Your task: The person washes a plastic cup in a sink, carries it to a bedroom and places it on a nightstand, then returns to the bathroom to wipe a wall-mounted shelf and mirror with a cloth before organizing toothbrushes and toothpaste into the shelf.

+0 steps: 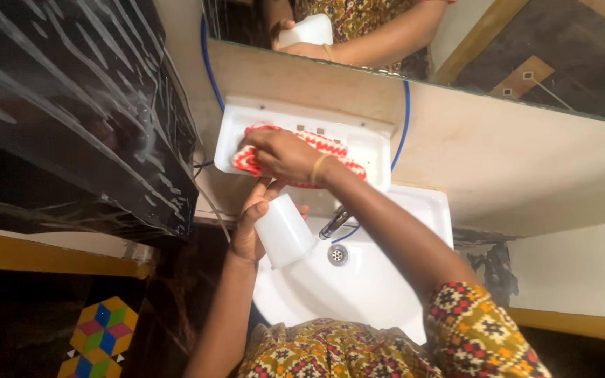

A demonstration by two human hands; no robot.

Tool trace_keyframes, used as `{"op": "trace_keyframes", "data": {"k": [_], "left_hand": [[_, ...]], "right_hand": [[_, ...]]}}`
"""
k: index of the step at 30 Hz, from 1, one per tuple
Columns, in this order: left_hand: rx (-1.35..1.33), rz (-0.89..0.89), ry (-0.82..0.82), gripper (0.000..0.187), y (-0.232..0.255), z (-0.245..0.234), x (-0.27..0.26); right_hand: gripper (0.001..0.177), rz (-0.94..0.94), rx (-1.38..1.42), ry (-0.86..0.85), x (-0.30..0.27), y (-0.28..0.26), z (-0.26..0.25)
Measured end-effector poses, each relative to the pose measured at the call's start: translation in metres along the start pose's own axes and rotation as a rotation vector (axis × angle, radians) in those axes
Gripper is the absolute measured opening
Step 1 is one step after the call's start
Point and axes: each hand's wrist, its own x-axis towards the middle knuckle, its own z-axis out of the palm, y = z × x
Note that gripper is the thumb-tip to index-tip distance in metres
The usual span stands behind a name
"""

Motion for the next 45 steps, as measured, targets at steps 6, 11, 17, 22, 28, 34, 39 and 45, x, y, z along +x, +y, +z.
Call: {"op": "trace_keyframes", "data": {"k": [6,11,17,22,28,34,39,45], "left_hand": [[-0.035,0.014,0.028,0.102,-0.006,-0.012,-0.004],[-0.030,0.052,0.046,0.096,-0.030,-0.042,-0.008],[-0.067,-0.052,0.010,0.099,-0.025,-0.049,-0.020],[-0.068,0.020,0.027,0.100,-0.013,-0.023,-0.012],[-0.052,-0.045,0.102,0.078,-0.034,-0.052,-0.017],[-0.051,-0.024,-0.004,0.075,-0.028,-0.049,-0.018],[-0.030,0.028,0.017,0.108,-0.016,-0.020,-0.013],[-0.018,0.039,0.031,0.118,-0.014,-0.018,-0.014]], "right_hand": [[0.038,-0.014,-0.071,-0.093,0.011,0.024,-0.060],[0.032,-0.414,-0.328,0.700,0.019,0.000,-0.002],[0.035,-0.385,-0.593,0.155,0.012,0.022,0.034],[0.054,-0.347,-0.840,0.278,0.033,0.055,0.037],[0.055,-0.376,-0.707,0.155,-0.004,0.038,0.042],[0.054,-0.362,-0.623,0.048,-0.037,0.043,-0.008],[0.052,-0.369,-0.886,0.165,0.008,0.047,0.023],[0.050,-0.327,-0.761,0.138,0.013,0.048,0.004]]}}
